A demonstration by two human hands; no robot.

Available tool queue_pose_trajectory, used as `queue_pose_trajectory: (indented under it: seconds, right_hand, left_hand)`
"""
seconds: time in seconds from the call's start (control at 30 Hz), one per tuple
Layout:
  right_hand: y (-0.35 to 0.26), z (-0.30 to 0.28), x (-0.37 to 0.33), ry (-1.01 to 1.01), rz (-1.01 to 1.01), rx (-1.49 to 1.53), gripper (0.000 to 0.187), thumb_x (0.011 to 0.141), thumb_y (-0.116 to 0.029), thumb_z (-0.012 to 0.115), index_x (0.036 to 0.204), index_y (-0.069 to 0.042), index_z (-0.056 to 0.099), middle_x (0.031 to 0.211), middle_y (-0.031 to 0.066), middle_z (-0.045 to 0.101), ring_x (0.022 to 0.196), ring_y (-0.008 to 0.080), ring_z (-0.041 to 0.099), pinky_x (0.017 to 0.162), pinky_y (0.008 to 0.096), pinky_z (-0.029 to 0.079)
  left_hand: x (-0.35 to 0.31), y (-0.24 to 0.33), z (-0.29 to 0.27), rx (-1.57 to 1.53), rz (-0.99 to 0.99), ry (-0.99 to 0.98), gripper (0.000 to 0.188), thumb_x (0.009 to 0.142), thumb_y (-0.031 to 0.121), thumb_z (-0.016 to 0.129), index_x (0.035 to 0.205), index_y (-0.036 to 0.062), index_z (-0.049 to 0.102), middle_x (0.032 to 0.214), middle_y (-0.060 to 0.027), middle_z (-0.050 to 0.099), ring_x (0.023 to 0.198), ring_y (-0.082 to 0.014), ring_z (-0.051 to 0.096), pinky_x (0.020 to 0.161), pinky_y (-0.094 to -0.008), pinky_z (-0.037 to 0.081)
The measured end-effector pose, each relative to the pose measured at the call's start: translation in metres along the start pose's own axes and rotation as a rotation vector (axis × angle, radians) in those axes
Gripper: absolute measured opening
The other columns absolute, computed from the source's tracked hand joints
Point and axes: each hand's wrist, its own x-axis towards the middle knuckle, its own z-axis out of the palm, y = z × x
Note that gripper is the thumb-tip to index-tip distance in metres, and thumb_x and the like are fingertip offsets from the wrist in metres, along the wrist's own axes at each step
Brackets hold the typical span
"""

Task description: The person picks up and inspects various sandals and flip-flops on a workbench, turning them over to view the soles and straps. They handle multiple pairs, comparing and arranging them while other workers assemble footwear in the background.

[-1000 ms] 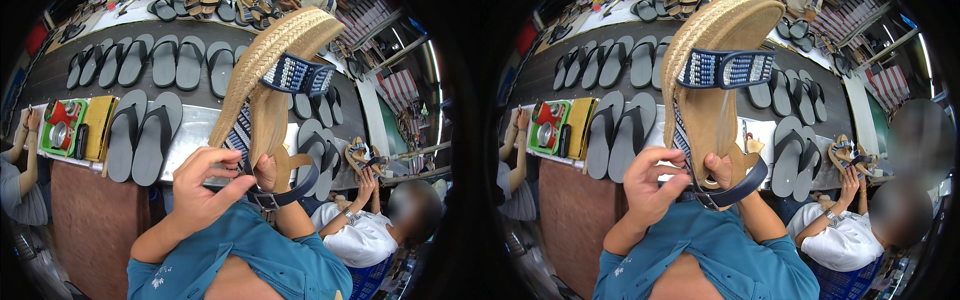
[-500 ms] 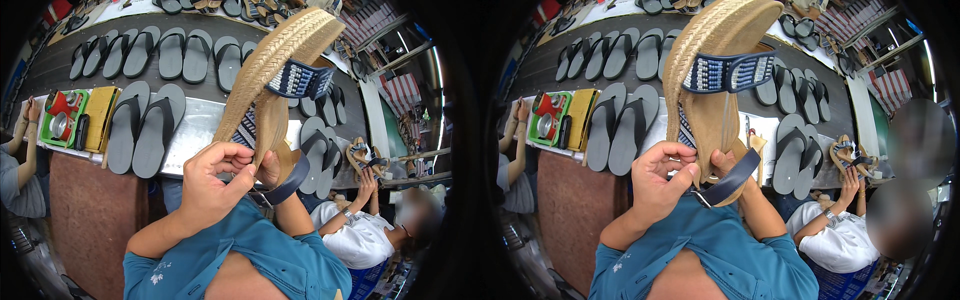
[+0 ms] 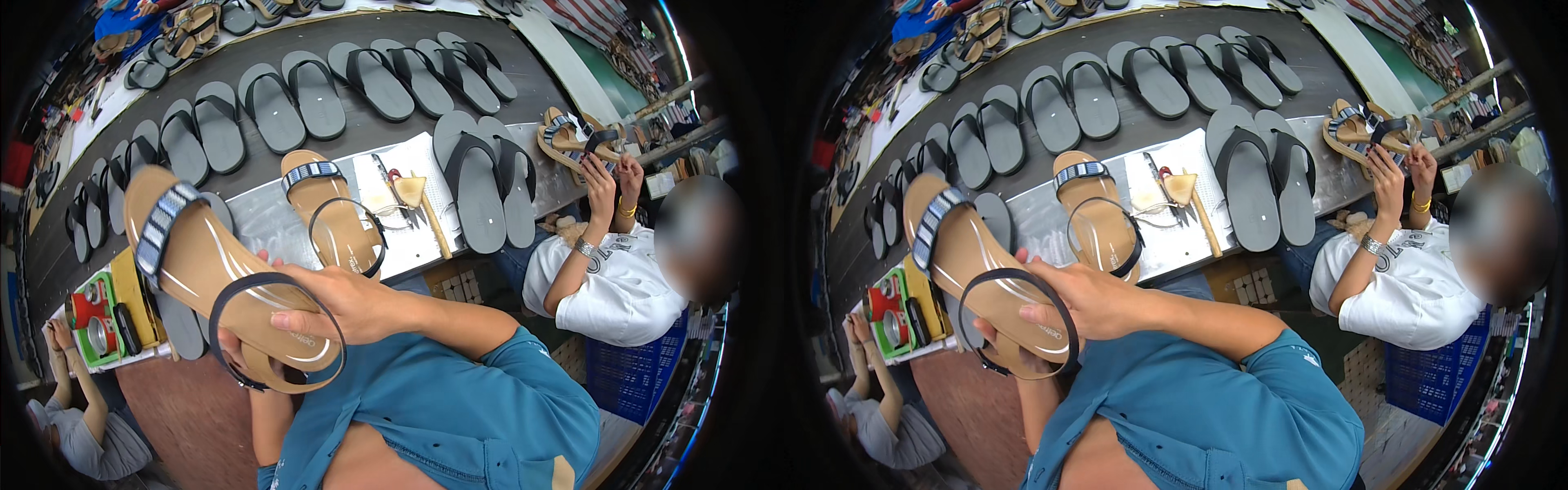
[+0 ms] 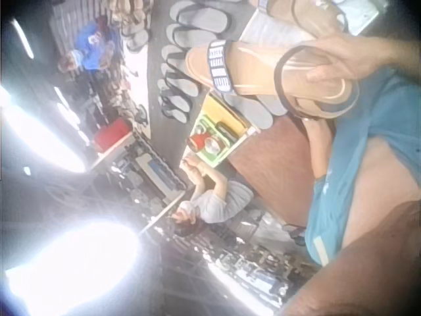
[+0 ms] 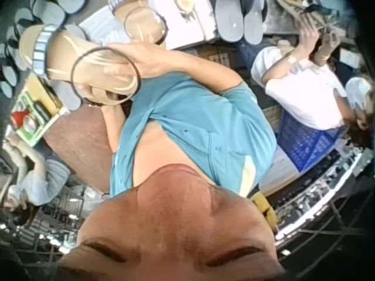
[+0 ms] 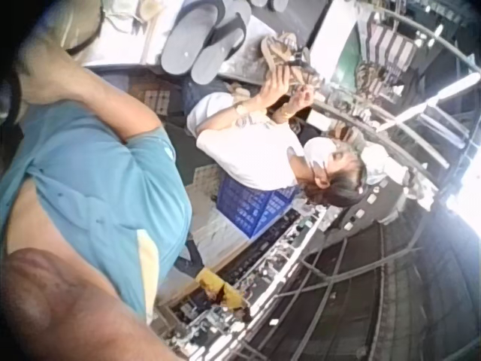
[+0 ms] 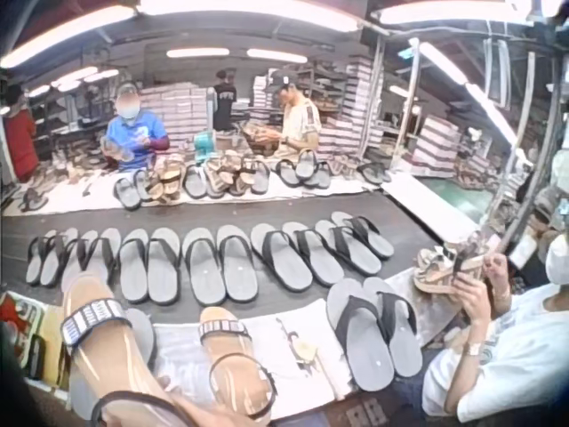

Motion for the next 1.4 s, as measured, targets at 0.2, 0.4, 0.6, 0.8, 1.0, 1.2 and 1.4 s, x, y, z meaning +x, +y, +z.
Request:
queue_pose_trajectory:
  seconds: [0.2,0.4,0.6,0.8,1.0,1.2,1.4]
  right_hand:
    - [0.019,-0.065,-0.046,0.351,-0.137,0.033,0.038,0.091,-0.013,0.065,0.125,0.002,0.058,0.106,0.0169,0.068,0.088,0.0232,0.070,0.080,0.0329,0.055]
    - [0.108,-0.064,-0.087,0.892,0.308,-0.766,0.022,0.087,-0.017,0.068,0.103,-0.002,0.067,0.092,0.0135,0.067,0.079,0.0297,0.067,0.071,0.0373,0.053]
    - [0.148,-0.032,-0.083,1.074,0.327,-0.930,0.023,0.082,-0.020,0.073,0.100,-0.006,0.070,0.096,0.0053,0.065,0.079,0.0278,0.067,0.067,0.0378,0.053]
    - [0.157,-0.037,-0.074,1.099,0.352,-0.942,0.019,0.081,-0.023,0.075,0.094,-0.009,0.071,0.092,0.0037,0.064,0.076,0.0266,0.066,0.063,0.0381,0.052]
    - [0.139,-0.049,-0.063,1.027,0.494,-0.818,0.016,0.082,-0.024,0.072,0.089,-0.010,0.070,0.096,0.0069,0.065,0.085,0.0322,0.066,0.072,0.0440,0.051]
    - [0.144,-0.059,-0.073,0.935,0.542,-0.840,0.014,0.084,-0.020,0.064,0.091,-0.009,0.069,0.096,0.0097,0.066,0.090,0.0338,0.065,0.076,0.0448,0.050]
    - [0.058,-0.051,-0.043,0.965,-0.039,-0.655,0.008,0.089,-0.004,0.065,0.095,0.001,0.063,0.086,0.0111,0.062,0.067,0.0223,0.059,0.056,0.0307,0.046]
  left_hand:
    - [-0.025,-0.004,-0.058,-0.186,-0.046,0.148,0.075,0.092,0.059,0.054,0.146,0.0084,0.038,0.141,-0.0153,0.050,0.127,-0.0288,0.052,0.104,-0.0451,0.046]
    - [-0.027,0.017,-0.075,0.094,0.036,0.304,0.072,0.088,0.047,0.067,0.141,0.0054,0.043,0.139,-0.0117,0.053,0.123,-0.0267,0.056,0.104,-0.0426,0.047]
    - [-0.005,0.029,-0.065,0.330,0.091,0.223,0.076,0.086,0.034,0.073,0.144,0.0029,0.035,0.138,-0.0100,0.052,0.125,-0.0233,0.053,0.106,-0.0390,0.045]
    - [0.014,0.038,-0.033,0.534,0.217,0.298,0.066,0.090,0.017,0.069,0.141,-0.0023,0.032,0.130,-0.0124,0.053,0.115,-0.0185,0.056,0.101,-0.0328,0.044]
    - [0.016,0.045,-0.022,0.632,0.231,0.437,0.064,0.087,0.001,0.065,0.143,-0.0012,0.034,0.129,-0.0112,0.053,0.116,-0.0190,0.053,0.104,-0.0332,0.040]
    - [0.025,0.054,0.000,0.731,0.210,0.335,0.070,0.087,0.002,0.067,0.146,-0.0009,0.029,0.135,-0.0094,0.046,0.115,-0.0157,0.053,0.099,-0.0276,0.044]
    - [0.021,0.064,0.019,0.718,0.218,0.359,0.078,0.090,0.007,0.066,0.151,-0.0044,0.018,0.128,-0.0125,0.052,0.111,-0.0155,0.056,0.094,-0.0260,0.046]
